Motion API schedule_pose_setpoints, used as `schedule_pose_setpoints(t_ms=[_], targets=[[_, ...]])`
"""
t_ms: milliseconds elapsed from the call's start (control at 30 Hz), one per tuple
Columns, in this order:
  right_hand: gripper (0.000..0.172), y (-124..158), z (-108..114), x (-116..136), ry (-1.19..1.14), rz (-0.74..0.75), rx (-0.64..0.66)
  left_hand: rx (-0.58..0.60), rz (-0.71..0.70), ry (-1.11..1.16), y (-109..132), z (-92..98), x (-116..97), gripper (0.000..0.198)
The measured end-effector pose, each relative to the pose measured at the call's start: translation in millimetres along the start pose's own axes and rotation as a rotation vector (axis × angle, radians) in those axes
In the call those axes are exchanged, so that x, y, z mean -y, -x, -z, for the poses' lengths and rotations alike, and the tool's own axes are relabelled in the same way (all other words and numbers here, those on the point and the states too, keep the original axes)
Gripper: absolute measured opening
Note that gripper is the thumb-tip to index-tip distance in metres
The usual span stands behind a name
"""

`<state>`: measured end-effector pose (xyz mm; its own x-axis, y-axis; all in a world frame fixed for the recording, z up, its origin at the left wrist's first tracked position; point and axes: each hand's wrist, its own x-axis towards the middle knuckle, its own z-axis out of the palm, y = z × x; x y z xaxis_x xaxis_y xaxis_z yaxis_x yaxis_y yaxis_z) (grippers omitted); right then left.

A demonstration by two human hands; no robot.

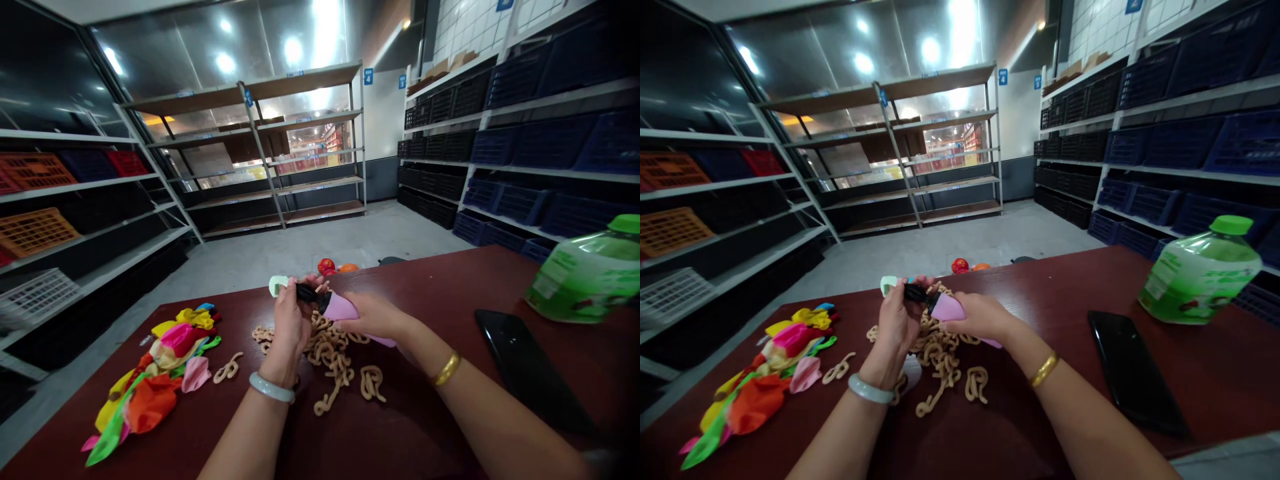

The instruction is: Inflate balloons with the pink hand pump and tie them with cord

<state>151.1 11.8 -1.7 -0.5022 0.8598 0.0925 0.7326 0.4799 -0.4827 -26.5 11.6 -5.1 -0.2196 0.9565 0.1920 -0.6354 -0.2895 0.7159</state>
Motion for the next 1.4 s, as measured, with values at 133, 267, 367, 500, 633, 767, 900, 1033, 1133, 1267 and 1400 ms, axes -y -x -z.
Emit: schedule_pose_setpoints(t_ms=[133, 267, 367, 500, 633, 767, 900, 1033, 1133, 1267, 1400], targets=[[0.06, -3, -8, 5, 0.087, -0.011, -0.018, -0.053, -0.067, 0.063, -5, 3.7, 2, 0.019], [0.064, -4, -10, 1, 0.155, -0.026, -0.002, -0.144, -0.088, 0.119, -20, 18.8, -15, 0.017], [0.056, -3, -7, -3, 0.177, -0.017, 0.02, -0.19, -0.111, 0.147, -32, 32.5, -33, 0.014], [0.048, -1, -6, -4, 0.236, -0.034, -0.003, -0.188, -0.155, 0.146, -39, 43.8, -49, 0.013], [0.043, -2, -11, 1, 0.327, -0.096, -0.071, -0.175, -0.223, 0.137, -37, 39.7, -45, 0.015], [0.039, -3, -13, 10, 0.358, -0.167, -0.118, -0.132, -0.19, 0.128, -23, 19.7, -26, 0.016], [0.04, -1, -11, 17, 0.337, -0.166, -0.135, -0.054, -0.06, 0.083, -3, -1.7, -4, 0.016], [0.039, 1, -8, 19, 0.327, -0.144, -0.169, -0.02, 0.013, 0.08, 5, -8.6, 3, 0.017], [0.041, 2, -8, 21, 0.314, -0.15, -0.152, -0.024, -0.027, 0.107, 5, -8.6, 2, 0.016], [0.046, 0, -10, 27, 0.232, -0.165, -0.13, -0.003, -0.084, 0.136, 5, -10.2, -6, 0.018], [0.048, 0, -9, 27, 0.182, -0.144, -0.11, -0.015, -0.112, 0.163, 0, -5.2, -25, 0.018]])
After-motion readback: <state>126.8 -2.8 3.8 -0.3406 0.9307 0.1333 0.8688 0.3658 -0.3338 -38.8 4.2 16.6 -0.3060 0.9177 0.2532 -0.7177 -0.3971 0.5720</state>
